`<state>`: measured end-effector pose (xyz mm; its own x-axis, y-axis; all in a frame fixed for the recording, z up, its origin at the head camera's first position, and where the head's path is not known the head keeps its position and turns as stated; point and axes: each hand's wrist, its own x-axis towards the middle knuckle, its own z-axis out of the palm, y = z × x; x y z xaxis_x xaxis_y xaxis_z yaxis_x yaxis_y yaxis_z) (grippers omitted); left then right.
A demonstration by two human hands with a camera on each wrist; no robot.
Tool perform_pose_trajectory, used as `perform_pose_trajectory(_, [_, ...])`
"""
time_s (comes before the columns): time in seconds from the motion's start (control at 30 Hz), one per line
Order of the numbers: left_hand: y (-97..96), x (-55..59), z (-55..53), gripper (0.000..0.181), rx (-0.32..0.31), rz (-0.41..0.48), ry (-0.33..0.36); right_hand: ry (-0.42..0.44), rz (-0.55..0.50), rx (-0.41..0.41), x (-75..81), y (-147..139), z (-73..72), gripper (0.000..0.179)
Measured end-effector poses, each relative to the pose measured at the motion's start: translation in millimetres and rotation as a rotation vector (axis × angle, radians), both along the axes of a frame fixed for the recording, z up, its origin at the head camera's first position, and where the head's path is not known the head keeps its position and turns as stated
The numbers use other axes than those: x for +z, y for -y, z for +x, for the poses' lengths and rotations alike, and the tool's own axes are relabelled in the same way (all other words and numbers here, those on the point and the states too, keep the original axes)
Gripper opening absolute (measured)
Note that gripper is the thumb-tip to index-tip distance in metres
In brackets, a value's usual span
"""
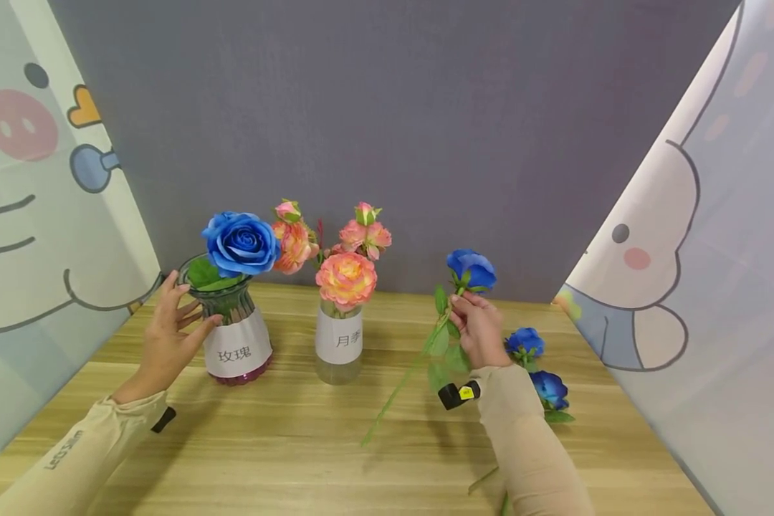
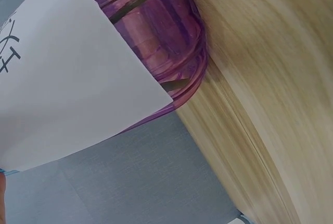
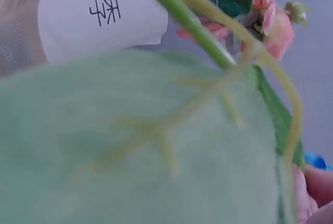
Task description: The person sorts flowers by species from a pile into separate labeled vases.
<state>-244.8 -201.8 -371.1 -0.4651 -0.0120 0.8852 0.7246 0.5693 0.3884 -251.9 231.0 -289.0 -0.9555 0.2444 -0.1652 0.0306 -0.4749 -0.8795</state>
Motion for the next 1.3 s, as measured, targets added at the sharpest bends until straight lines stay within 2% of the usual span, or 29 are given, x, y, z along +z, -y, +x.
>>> perform_pose_trajectory(0.23, [-0.3, 1.8, 0.2, 0.066, 0.006, 0.0, 0.005, -0.167, 0.018, -0.218, -1.8, 16, 2.0, 0.015])
perform_pose_trajectory(0.4, [1.4, -0.7, -0.8, 0.059, 0.014, -0.007, 0.02, -0.296, -0.096, -0.351, -0.7, 25, 7.3, 0.014])
perform_pose_trajectory(0.5, [1.8, -1.6, -1.2, 0.055, 0.013, -0.009, 0.026, -0.396, -0.183, -0.399, 2.9, 32, 14.6, 0.01])
perform_pose_trajectory(0.73, [1.4, -1.0, -2.2, 0.061, 0.022, -0.007, 0.031, -0.599, -0.244, -0.412, 11.7, 55, 35.1, 0.013])
perform_pose_trajectory(0.93, [1.3, -0.7, -1.3, 0.057, 0.023, -0.005, 0.044, -0.756, -0.286, -0.389, 17.2, 73, 42.9, 0.014])
perform_pose_trajectory(1.17, [-1.1, 1.5, 0.0, 0.067, 0.003, 0.029, 0.04, -0.845, -0.248, -0.388, 28.0, 88, 42.9, 0.012])
perform_pose_trajectory(1.3, [-1.0, 1.8, 0.0, 0.066, 0.007, 0.031, 0.046, -0.884, -0.242, -0.41, 31.2, 98, 43.4, 0.011])
